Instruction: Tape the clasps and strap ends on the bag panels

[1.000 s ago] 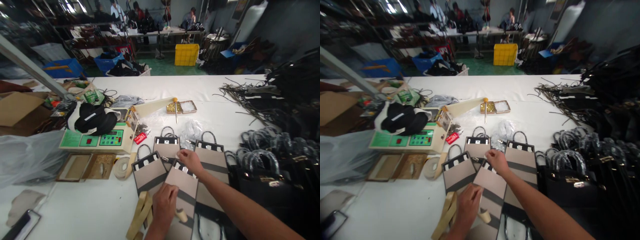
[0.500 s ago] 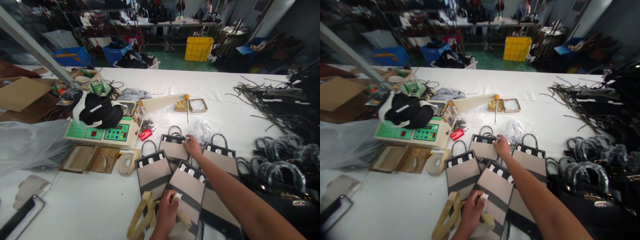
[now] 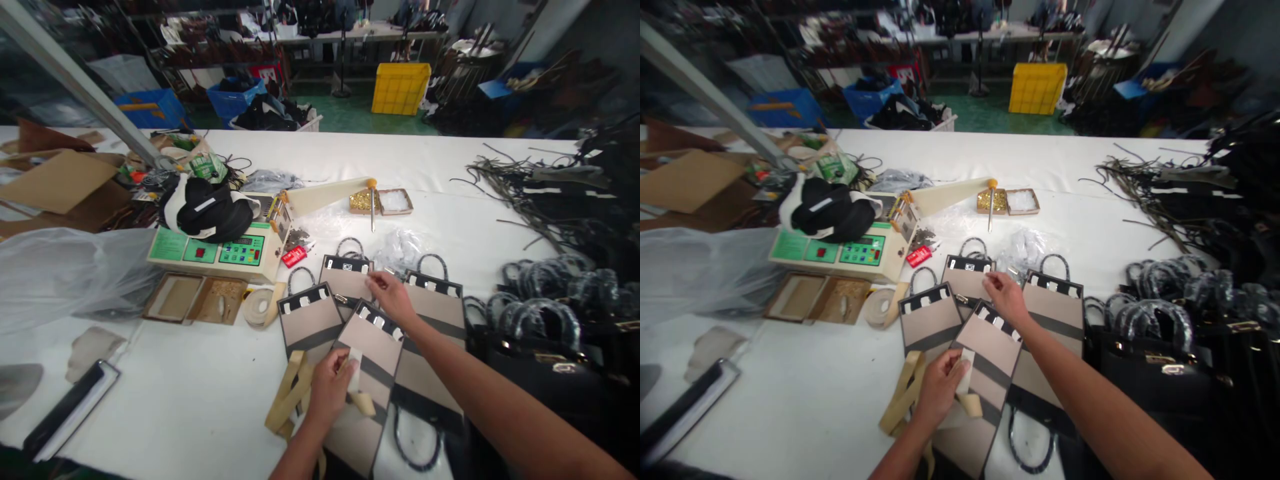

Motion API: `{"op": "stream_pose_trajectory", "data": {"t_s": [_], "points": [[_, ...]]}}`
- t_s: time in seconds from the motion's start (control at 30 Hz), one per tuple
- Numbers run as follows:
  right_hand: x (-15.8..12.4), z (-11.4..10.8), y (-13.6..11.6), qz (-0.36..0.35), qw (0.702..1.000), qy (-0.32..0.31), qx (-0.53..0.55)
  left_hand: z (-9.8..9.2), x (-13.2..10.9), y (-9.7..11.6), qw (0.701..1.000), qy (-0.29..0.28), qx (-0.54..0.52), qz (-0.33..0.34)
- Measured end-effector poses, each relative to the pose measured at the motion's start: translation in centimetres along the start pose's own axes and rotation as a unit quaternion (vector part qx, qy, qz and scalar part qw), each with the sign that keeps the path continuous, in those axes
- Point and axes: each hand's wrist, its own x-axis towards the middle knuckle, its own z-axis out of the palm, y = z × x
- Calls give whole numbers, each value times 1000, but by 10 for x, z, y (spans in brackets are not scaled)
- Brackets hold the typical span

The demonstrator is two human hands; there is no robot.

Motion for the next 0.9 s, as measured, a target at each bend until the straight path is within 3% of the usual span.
{"op": "stream_pose_trajectory", "data": {"t_s": [0.1,0.17,0.27,0.4,0.5,0.63,0.7,0.77,0.83,0.9], "points": [[-62,-6,-23,-68,973,-219,30,-1,-2,8,997,18,63,27],[-90,-6,-33,-127,954,-273,5,-1,-3,13,993,20,106,44],[-103,-6,-42,-194,941,-262,-85,-3,-6,20,981,22,181,68],[-95,-6,-49,-251,911,-255,-207,-6,-9,28,956,38,276,96],[-90,0,-48,-275,897,-256,-232,-8,-8,27,937,56,322,123],[-79,17,-31,-280,907,-222,-224,-9,-2,19,894,97,371,229],[-63,25,-21,-238,933,-174,-206,-5,-2,13,871,106,380,293],[-36,31,-13,-134,973,-123,-144,3,-3,8,870,90,363,322],[-3,36,-8,-34,994,-84,-68,13,-4,2,910,61,314,265],[31,42,-6,15,998,-54,-41,19,-2,-5,961,41,233,142]]}}
